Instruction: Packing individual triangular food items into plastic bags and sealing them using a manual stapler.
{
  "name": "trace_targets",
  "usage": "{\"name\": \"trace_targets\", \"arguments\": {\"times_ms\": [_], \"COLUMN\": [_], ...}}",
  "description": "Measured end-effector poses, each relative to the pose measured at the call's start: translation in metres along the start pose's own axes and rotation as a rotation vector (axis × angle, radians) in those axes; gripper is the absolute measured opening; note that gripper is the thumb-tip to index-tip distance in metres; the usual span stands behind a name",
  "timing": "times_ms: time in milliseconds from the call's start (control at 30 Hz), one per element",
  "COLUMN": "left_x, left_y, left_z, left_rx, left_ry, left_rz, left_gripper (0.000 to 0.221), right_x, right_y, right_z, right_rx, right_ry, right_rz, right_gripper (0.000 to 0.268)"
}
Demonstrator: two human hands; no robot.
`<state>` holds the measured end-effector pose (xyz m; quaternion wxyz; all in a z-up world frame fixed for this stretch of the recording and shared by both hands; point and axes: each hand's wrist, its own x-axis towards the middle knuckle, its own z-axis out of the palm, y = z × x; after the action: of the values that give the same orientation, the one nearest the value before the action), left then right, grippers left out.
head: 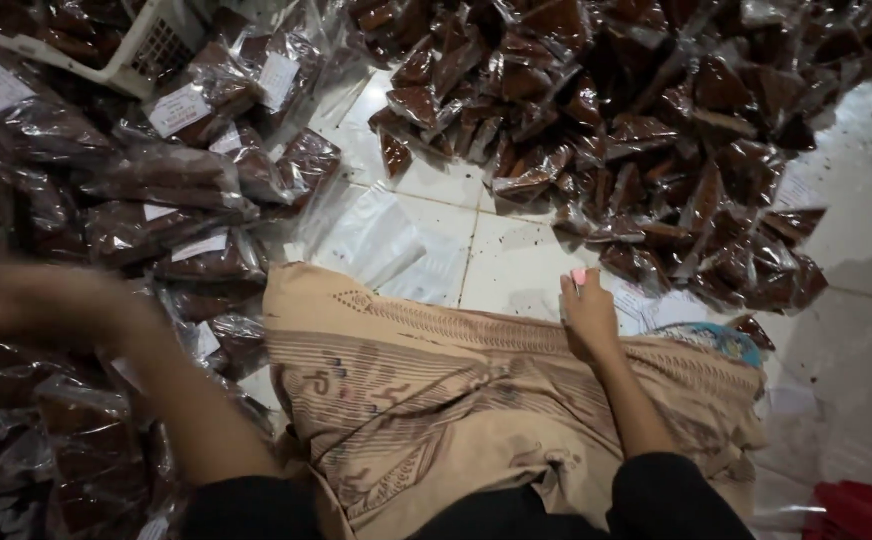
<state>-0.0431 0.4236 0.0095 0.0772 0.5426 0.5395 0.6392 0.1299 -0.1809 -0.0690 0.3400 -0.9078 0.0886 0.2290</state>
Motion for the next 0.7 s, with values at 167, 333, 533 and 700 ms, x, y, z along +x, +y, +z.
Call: {"name": "trace_targets", "arguments": {"times_ms": [167,333,533,700], "left_x": [-0.209,-0.360,-0.355,-0.394], "left_y": [0.069,0.086,0.109,0.054], "left_z": [-0.031,-0.125,-0.130,-0.125], "left_rx": [0.197,0.438,0.470,0.107], "left_ry": [-1.196,-1.997,-2.189,-1.420], "left_rz": [0.181,0.607,0.762,0.845], "left_gripper": [0.060,0.064,0.067,0.057], "right_x": [0.043,0.118,0.268,0.234], "right_y": [0.033,-0.070,-0.207,-0.227], "right_z": [0.012,-0.055,-0.142,-0.072], "right_rx": [-0.544,-0.681,-0.492,-0.610], "right_ry": [-0.111,-0.025,0.525,0.572], "right_rz": [-0.032,-0.258,-0.902,-0.666], "right_gripper": [0.044,0.043,0.047,0.066]}}
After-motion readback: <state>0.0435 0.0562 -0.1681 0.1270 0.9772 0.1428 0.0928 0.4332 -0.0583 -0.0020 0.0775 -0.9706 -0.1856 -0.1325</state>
